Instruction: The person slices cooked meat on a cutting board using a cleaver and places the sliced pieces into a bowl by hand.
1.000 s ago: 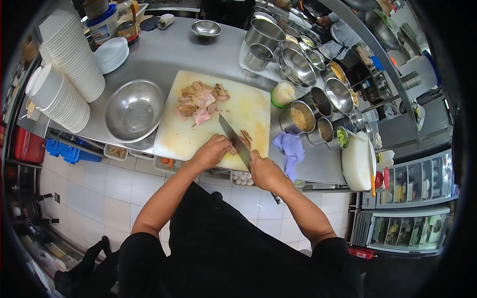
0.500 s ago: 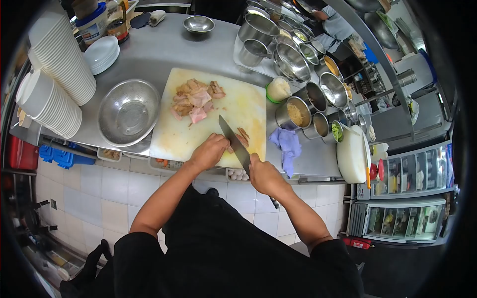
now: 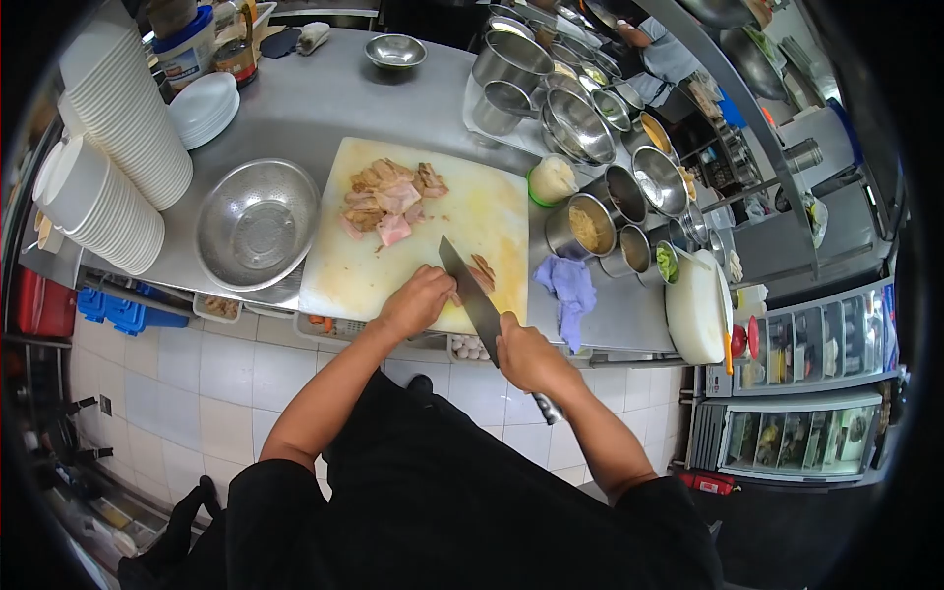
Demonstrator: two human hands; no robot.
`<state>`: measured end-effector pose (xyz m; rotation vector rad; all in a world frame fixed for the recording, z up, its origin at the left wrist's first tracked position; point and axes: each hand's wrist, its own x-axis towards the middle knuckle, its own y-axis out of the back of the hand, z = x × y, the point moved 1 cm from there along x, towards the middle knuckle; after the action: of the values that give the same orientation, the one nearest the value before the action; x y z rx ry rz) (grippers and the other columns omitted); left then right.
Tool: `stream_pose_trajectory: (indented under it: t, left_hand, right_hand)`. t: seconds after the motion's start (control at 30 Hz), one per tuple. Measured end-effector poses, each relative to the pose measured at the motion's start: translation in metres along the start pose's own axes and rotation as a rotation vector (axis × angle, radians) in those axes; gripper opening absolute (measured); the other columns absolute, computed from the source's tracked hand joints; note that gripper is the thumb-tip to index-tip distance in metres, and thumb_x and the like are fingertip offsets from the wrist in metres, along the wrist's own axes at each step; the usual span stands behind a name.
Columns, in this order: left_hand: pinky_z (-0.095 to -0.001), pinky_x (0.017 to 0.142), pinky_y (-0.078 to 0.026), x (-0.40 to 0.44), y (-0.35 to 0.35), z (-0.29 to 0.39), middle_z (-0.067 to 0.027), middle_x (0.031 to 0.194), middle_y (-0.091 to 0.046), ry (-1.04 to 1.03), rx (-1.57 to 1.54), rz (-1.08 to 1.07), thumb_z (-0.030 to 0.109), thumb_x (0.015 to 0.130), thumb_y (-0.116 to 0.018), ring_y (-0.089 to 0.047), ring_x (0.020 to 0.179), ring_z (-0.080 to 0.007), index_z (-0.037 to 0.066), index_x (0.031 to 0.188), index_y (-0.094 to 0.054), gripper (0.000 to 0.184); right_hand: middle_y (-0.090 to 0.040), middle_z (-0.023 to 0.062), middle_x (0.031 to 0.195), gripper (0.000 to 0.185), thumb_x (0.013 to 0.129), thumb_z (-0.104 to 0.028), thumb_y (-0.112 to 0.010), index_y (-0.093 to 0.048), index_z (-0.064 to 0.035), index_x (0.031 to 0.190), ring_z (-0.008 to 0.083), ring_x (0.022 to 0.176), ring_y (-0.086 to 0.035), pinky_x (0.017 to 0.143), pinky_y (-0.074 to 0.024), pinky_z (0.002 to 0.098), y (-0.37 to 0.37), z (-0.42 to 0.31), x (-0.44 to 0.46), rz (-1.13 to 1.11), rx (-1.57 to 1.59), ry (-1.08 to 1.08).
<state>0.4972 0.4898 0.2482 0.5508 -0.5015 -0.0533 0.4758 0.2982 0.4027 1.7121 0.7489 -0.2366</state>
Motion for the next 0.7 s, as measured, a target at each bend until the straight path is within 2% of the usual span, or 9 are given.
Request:
stream_pose_trajectory:
  t: [0.13,0.2,0.23,0.3,0.43,0.5,0.6,0.63,0.7]
  left_hand:
    - [-0.0416,0.086,-0.049,-0.003,-0.001,-0.001,-0.0123,0.092,-0.061,0.014,-0.017,0.009,0.003,0.09,-0.062,-0.057,0.095,-0.0341,0.005,0.092,-0.064,0.003]
    - [-0.0409,0.085,-0.049,-0.002,0.002,-0.002,-0.0122,0.091,-0.061,0.003,-0.053,0.034,0.002,0.088,-0.064,-0.058,0.094,-0.0337,0.004,0.089,-0.064,0.003]
    - [-0.0409,0.085,-0.049,-0.001,0.006,-0.001,-0.0122,0.091,-0.061,-0.007,-0.048,0.03,0.002,0.088,-0.064,-0.058,0.094,-0.0337,0.004,0.089,-0.064,0.003]
    - [-0.0407,0.084,-0.049,-0.006,0.011,0.0,-0.0122,0.091,-0.062,0.005,-0.015,-0.037,0.001,0.086,-0.065,-0.058,0.094,-0.0331,0.003,0.088,-0.065,0.004]
    - [-0.0405,0.083,-0.049,-0.01,0.02,0.0,-0.0118,0.09,-0.062,0.043,-0.007,-0.045,0.0,0.084,-0.065,-0.058,0.094,-0.0324,0.002,0.092,-0.065,0.008]
    - [-0.0378,0.085,-0.049,-0.014,0.025,0.0,-0.0106,0.09,-0.062,0.248,-0.096,-0.116,0.003,0.085,-0.069,-0.06,0.093,-0.0295,0.004,0.096,-0.067,0.012]
    - [-0.0376,0.087,-0.049,-0.014,0.033,0.002,-0.011,0.092,-0.062,0.284,-0.11,-0.107,0.003,0.086,-0.069,-0.06,0.095,-0.03,0.004,0.098,-0.066,0.013]
    - [-0.0376,0.087,-0.049,-0.012,0.032,0.004,-0.011,0.092,-0.062,0.282,-0.108,-0.113,0.003,0.086,-0.069,-0.06,0.095,-0.03,0.004,0.098,-0.066,0.013]
    - [-0.0397,0.084,-0.05,-0.006,0.029,0.009,-0.0119,0.092,-0.061,0.013,0.001,-0.042,0.004,0.087,-0.066,-0.058,0.096,-0.0324,0.001,0.096,-0.065,0.009]
  right_hand:
    - [-0.062,0.041,0.081,0.024,0.099,-0.013,-0.05,-0.042,0.0071,0.111,0.0593,0.085,-0.061,0.078,-0.0474,0.0635,-0.046,0.02,0.024,0.144,0.06,0.043]
    - [-0.064,0.0352,0.075,0.022,0.1,-0.014,-0.049,-0.043,0.0051,0.109,0.0525,0.072,-0.066,0.069,-0.0509,0.0591,-0.049,0.029,0.028,0.256,0.083,0.123]
    - [-0.064,0.0352,0.075,0.022,0.1,-0.014,-0.049,-0.043,0.0051,0.109,0.0525,0.072,-0.066,0.069,-0.0509,0.0591,-0.038,0.029,0.026,0.266,0.088,0.123]
    - [-0.064,0.0397,0.089,0.025,0.1,-0.017,-0.048,-0.044,0.0041,0.113,0.0588,0.089,-0.061,0.082,-0.0473,0.0607,-0.013,0.029,0.015,0.037,0.273,-0.011]
    - [-0.064,0.0392,0.088,0.026,0.101,-0.02,-0.048,-0.044,0.0025,0.113,0.0588,0.088,-0.06,0.081,-0.0453,0.0614,-0.004,0.029,-0.008,0.151,0.319,-0.026]
    - [-0.064,0.0389,0.087,0.026,0.101,-0.021,-0.049,-0.044,0.0018,0.113,0.0585,0.087,-0.06,0.08,-0.0447,0.0616,0.001,0.027,-0.018,0.164,0.301,-0.032]
    - [-0.064,0.0384,0.086,0.025,0.102,-0.021,-0.049,-0.044,0.0009,0.112,0.0579,0.085,-0.061,0.079,-0.0448,0.0616,-0.004,0.034,-0.021,0.172,0.253,0.008]
    - [-0.064,0.0357,0.084,0.024,0.102,-0.021,-0.05,-0.044,0.0006,0.11,0.0561,0.083,-0.061,0.076,-0.0452,0.0597,-0.006,0.034,-0.023,0.157,0.251,-0.001]
    - [-0.065,0.0335,0.083,0.023,0.102,-0.02,-0.051,-0.044,0.0006,0.11,0.055,0.082,-0.061,0.075,-0.0456,0.0588,-0.006,0.032,-0.027,0.135,0.219,-0.012]
